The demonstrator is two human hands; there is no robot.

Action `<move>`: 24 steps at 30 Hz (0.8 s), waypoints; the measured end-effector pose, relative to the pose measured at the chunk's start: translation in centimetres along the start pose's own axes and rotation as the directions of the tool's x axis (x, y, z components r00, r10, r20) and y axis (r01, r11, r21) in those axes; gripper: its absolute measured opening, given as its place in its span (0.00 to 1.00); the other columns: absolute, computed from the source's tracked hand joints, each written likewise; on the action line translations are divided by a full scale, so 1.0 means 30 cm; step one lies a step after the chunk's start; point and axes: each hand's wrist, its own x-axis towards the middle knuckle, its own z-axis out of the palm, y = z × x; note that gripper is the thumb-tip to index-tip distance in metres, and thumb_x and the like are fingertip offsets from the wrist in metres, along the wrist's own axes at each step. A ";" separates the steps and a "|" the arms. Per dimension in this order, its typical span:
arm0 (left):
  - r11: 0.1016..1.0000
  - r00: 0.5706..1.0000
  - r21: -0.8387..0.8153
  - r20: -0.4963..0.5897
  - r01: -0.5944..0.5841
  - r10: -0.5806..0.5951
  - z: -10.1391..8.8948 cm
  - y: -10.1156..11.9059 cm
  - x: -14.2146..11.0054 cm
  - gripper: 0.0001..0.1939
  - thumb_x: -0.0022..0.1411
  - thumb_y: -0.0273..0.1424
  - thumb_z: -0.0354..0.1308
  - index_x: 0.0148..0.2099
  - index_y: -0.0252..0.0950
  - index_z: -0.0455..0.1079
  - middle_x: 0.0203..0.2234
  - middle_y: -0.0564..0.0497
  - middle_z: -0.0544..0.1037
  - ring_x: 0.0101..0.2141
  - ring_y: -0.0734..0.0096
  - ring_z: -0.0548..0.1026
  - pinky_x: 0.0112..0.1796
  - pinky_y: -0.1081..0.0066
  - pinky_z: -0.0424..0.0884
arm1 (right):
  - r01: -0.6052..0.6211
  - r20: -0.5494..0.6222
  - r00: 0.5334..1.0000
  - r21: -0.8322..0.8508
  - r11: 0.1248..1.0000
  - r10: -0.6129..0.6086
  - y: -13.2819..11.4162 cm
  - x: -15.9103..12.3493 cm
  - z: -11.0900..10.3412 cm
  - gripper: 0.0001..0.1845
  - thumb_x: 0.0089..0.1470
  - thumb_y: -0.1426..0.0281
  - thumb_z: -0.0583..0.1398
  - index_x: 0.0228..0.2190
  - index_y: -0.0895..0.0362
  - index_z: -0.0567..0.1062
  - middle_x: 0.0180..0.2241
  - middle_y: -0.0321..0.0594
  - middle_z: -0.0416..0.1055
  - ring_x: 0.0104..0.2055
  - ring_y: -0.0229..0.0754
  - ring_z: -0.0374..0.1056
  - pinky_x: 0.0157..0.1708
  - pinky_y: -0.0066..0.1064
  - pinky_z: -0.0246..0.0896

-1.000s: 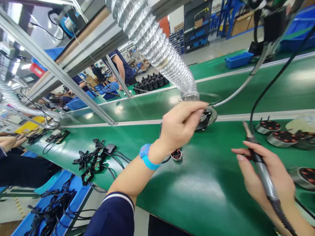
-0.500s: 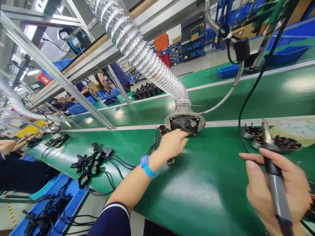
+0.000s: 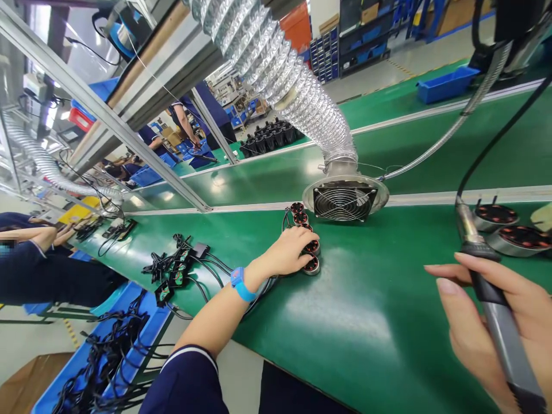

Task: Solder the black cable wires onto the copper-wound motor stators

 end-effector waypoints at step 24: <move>0.882 0.945 0.354 -0.024 0.312 -0.325 0.004 -0.027 0.014 0.25 0.57 0.20 0.50 0.57 0.31 0.55 0.50 0.39 0.66 0.52 0.56 0.67 0.45 0.62 0.67 | 0.185 0.211 0.961 -0.019 0.982 -0.177 0.055 0.010 0.012 0.18 0.59 0.57 0.54 0.49 0.48 0.69 0.35 0.36 0.75 0.36 0.45 0.74 0.35 0.32 0.71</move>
